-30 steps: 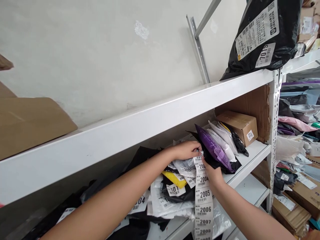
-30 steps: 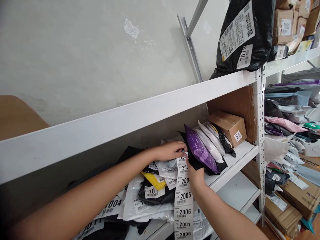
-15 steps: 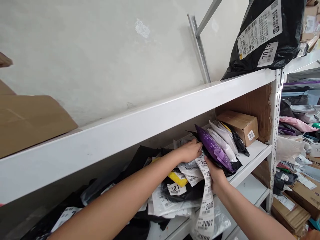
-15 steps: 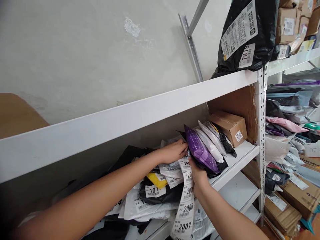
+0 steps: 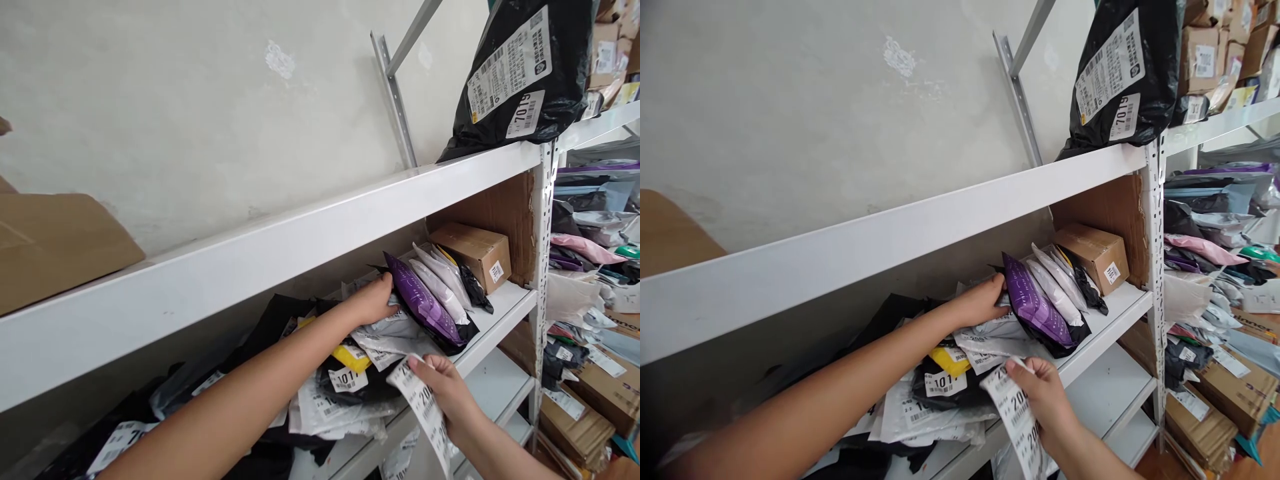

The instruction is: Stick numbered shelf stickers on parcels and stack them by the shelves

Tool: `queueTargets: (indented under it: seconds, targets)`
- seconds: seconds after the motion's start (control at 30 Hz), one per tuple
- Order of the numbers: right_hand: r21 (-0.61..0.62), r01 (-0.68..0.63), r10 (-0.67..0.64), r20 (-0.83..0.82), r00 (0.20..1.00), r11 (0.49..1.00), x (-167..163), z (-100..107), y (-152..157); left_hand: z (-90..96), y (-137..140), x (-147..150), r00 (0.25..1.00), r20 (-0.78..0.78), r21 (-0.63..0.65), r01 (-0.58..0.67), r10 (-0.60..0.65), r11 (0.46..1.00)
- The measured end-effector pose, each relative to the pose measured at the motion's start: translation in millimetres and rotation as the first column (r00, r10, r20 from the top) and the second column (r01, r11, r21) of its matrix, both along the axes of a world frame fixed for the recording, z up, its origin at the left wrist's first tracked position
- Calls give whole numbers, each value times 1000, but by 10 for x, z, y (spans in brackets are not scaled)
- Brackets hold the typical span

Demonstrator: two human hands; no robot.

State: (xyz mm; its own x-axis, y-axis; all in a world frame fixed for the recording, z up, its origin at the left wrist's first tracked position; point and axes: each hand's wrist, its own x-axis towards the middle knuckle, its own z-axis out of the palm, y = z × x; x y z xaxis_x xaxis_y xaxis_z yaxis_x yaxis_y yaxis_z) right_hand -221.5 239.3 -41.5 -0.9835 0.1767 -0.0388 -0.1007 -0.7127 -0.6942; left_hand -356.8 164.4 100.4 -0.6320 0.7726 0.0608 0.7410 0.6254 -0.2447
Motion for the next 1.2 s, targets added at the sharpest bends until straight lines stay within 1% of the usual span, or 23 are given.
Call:
queueTargets:
  seconds: [0.03,0.07,0.1,0.13,0.17,0.2,0.27,0.3,0.33,0.4,0.43,0.5,0.6,0.67,0.73,0.8,0.87,0.93,1.0,1.07,1.1,1.13,1.2]
  targets:
    - [58,4,-1,-50,999,998,60,-46,34,-1,-19,7,999,-24,79,36,-35,996]
    - [114,13,-2,-98,995,993,109,-95,78,0,-37,15,994,-62,137,98,-90,986]
    - [164,22,0,-136,991,986,149,-145,130,4,-54,19,981,-105,159,181,-166,971]
    - [205,25,8,-159,987,978,179,-191,187,11,-68,19,957,-138,143,274,-255,951]
    - [239,14,26,-162,986,971,204,-231,245,21,-79,12,926,-148,102,364,-348,926]
    - [271,-15,58,-152,987,963,223,-263,301,32,-86,-1,892,-131,67,443,-433,894]
    - [320,-56,108,-148,983,946,257,-304,395,56,-89,-40,823,-30,34,568,-567,823]
    - [343,-57,121,-166,979,938,272,-313,432,66,-84,-59,793,30,24,608,-609,793]
    - [367,-51,130,-193,973,929,287,-315,462,72,-75,-73,772,84,6,632,-630,775]
    - [403,-24,138,-255,957,915,314,-305,508,78,-48,-78,765,170,-52,636,-621,770]
    - [413,-13,139,-278,951,911,324,-294,526,79,-32,-65,778,200,-78,619,-596,782]
    - [412,-11,143,-291,946,911,337,-269,557,81,3,-11,815,256,-103,558,-520,824]
    - [354,-12,112,-263,958,935,330,-233,595,90,40,129,852,358,-116,446,-381,888]
    - [274,-14,81,-236,968,962,310,-216,611,90,43,244,865,383,-166,409,-323,897]
    - [179,-44,81,-204,976,983,279,-199,610,78,24,351,888,304,-240,421,-344,875]
    - [94,-76,91,-163,983,993,240,-174,581,56,-17,426,882,175,-282,470,-437,836]
    - [26,-72,75,-118,990,997,196,-132,520,34,-67,454,836,79,-273,542,-543,795]
    - [-25,-44,41,-91,995,999,151,-77,441,19,-111,442,785,37,-258,606,-619,753]
    - [-57,-36,32,-73,997,998,106,-19,367,8,-137,409,751,4,-251,640,-661,726]
    - [-75,-49,46,-39,998,996,60,26,316,-8,-141,379,741,-9,-232,651,-671,723]
    - [-83,-58,57,-15,998,995,35,39,301,-21,-137,369,754,-2,-207,643,-657,738]
    - [-90,-66,67,12,998,994,8,43,292,-36,-130,364,781,16,-172,618,-625,767]
    - [-102,-71,76,50,996,992,-52,27,284,-77,-118,365,858,70,-86,514,-510,853]
